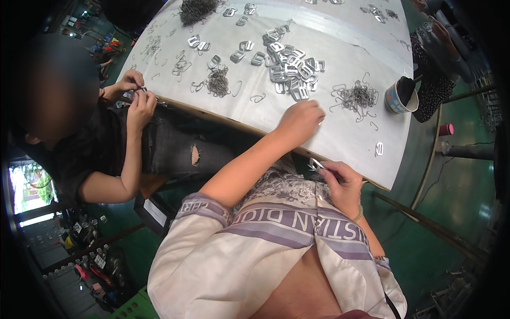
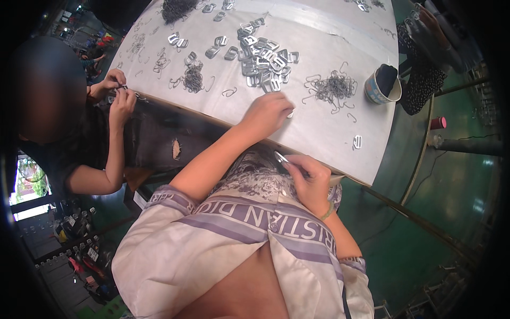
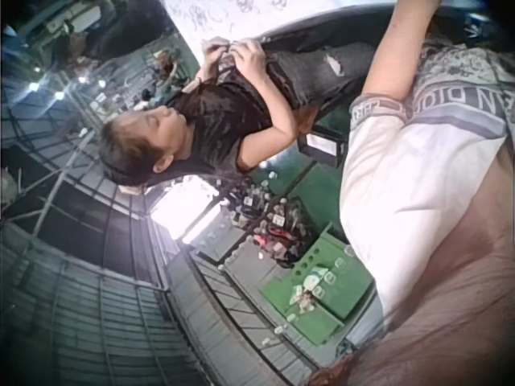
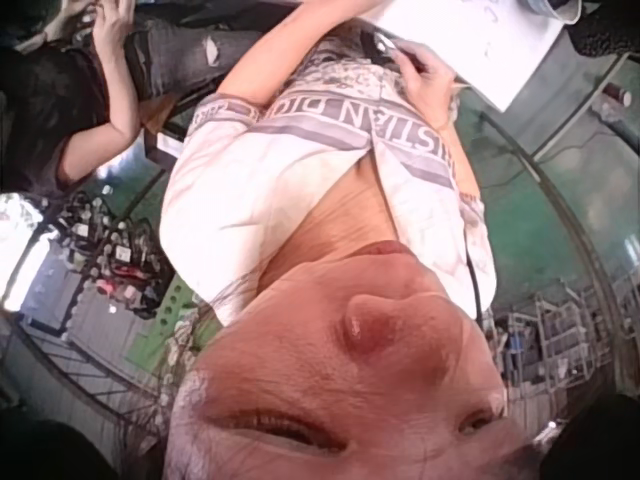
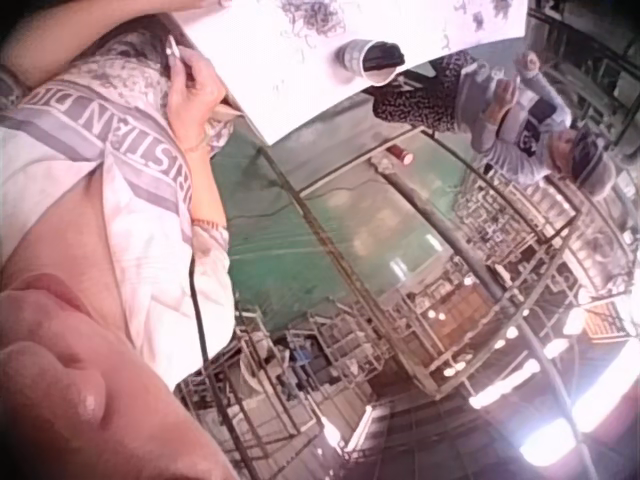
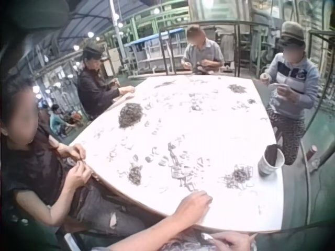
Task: The person assembles small metal parts by hand at a table. They pick up a metal buckle and a wire, insert the wire through the buckle, and place the assembled unit on the table. This process is repeated continuously with other parts.
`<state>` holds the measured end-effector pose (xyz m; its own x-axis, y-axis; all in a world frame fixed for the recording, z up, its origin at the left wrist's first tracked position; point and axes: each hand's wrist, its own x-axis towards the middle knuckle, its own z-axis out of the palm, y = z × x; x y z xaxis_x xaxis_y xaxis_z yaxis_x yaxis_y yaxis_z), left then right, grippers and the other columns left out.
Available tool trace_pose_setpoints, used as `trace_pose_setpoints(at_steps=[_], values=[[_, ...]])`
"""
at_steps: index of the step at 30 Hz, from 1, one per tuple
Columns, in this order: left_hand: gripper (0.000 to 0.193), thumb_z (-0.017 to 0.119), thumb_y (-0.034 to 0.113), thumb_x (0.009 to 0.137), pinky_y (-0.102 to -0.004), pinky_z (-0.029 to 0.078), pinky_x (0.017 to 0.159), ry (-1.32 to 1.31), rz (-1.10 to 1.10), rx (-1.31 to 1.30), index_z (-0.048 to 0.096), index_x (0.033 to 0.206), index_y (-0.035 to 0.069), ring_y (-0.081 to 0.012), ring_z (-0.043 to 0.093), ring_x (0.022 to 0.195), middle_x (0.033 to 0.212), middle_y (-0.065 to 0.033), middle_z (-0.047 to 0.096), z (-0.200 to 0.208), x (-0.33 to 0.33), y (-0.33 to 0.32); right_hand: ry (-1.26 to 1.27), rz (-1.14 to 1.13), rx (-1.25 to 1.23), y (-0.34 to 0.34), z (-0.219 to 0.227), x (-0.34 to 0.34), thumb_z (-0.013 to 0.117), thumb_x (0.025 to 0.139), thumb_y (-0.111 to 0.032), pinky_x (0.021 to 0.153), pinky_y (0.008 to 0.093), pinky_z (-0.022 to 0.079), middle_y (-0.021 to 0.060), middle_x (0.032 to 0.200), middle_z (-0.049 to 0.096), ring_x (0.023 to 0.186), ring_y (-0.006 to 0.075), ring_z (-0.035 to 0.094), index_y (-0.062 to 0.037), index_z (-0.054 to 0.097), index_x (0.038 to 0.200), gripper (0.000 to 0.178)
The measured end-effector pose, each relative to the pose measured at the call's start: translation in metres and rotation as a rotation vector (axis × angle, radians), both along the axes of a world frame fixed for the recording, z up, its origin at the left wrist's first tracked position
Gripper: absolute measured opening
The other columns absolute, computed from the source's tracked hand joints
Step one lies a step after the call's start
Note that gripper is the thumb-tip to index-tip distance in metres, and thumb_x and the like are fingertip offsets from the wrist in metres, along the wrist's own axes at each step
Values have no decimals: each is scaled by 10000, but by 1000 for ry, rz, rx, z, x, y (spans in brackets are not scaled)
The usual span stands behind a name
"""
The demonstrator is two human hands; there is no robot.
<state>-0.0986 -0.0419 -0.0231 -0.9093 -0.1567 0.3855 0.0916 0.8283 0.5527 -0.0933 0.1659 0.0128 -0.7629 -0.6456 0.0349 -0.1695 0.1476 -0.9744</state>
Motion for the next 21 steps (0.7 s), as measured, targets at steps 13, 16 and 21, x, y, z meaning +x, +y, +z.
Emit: trace_pose_setpoints(at_steps=[13,16,21], values=[[95,633,72,709,-363,538,658,-214,10,-527,709,748,30,-256,665,734,753,-126,664,-7,-79,24,3,6,48,6,-12,1,657,794,83,701,276,521,127,871,703,769,173,678,17,690,966,188],[104,615,62,737,-356,528,632,-309,103,-144,700,769,12,-238,666,708,750,-130,680,-8,-69,2,-63,-24,-6,5,-18,0,622,817,101,713,267,529,119,901,704,799,159,679,29,659,1034,232],[84,620,78,790,-311,474,632,-303,50,581,656,810,6,-205,604,653,701,-74,634,39,-7,-4,-246,-78,-76,2,-15,0,582,857,106,733,245,545,119,940,690,836,139,672,28,571,1173,326]])
